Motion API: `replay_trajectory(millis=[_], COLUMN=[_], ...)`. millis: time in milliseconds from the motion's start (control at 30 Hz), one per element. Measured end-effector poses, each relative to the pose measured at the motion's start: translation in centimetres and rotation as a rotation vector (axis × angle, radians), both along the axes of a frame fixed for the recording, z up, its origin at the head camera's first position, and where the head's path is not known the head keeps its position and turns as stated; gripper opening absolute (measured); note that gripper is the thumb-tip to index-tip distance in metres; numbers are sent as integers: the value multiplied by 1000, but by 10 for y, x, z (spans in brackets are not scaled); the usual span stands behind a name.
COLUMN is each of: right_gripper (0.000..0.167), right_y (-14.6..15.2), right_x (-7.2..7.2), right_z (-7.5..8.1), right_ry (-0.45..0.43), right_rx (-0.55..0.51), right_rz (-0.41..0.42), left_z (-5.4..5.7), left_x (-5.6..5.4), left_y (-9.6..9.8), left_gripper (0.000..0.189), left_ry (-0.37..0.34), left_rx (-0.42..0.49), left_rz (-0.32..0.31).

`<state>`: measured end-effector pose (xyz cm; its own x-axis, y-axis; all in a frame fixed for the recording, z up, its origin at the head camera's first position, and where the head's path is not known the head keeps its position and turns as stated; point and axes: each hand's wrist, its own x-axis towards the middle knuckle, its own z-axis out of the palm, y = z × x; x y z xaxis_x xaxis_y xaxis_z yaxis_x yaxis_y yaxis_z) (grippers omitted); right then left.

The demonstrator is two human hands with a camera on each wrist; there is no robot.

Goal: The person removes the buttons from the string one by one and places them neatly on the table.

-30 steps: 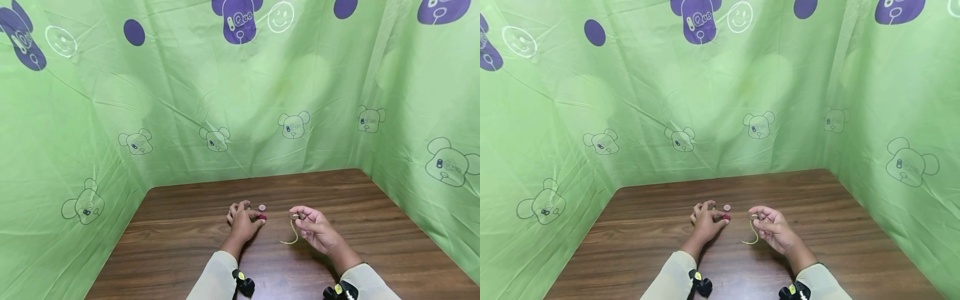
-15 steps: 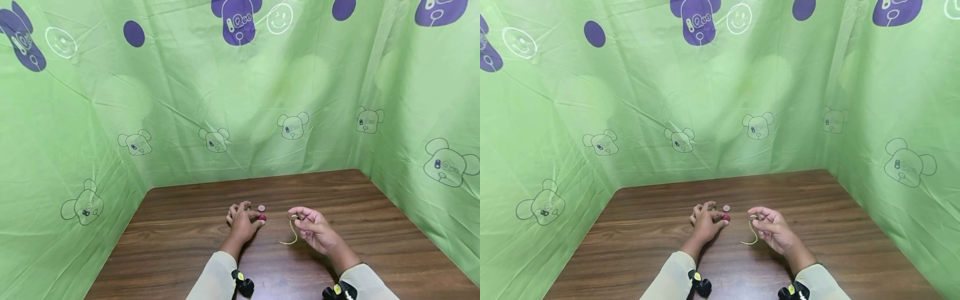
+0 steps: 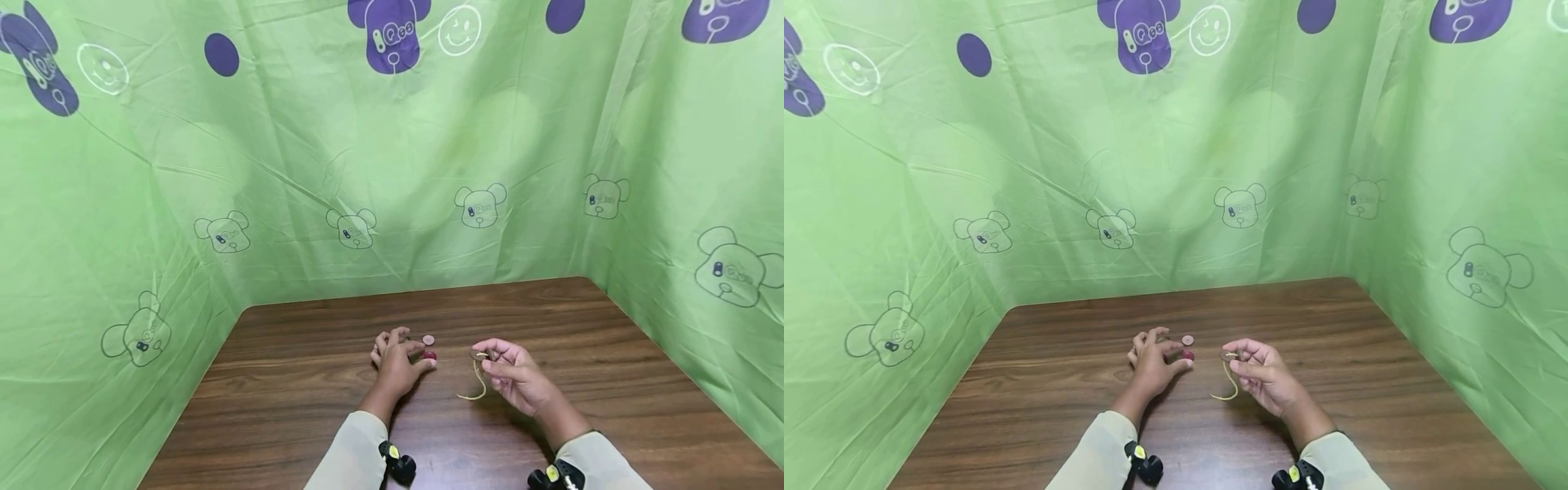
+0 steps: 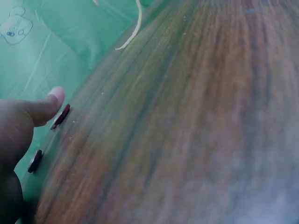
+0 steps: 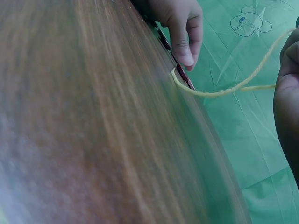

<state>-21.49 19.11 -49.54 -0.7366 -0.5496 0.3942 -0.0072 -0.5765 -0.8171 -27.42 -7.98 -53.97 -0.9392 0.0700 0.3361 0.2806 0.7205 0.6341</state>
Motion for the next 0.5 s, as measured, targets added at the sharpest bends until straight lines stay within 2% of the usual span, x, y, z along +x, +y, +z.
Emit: replay_trajectory(millis=[167,267,367,500], right_gripper=[45,44,43,42], right_y=[0,0,0,0], right_x=[0,0,0,0], right_z=[0,0,0,-1], right_ry=[-12,-19,-27,-39], right_rx=[15,32,58,88], right_rz=[-10,-20,-36,-55], left_z=[5,12,22,41], left_x=[6,11,17,28], left_y=[2,3,7,13], left_gripper=[38,35,30,24], left_ry=[58,98,123,134], left_rx=[78,125,197,304], left_rz=[10,-6,-32,-99])
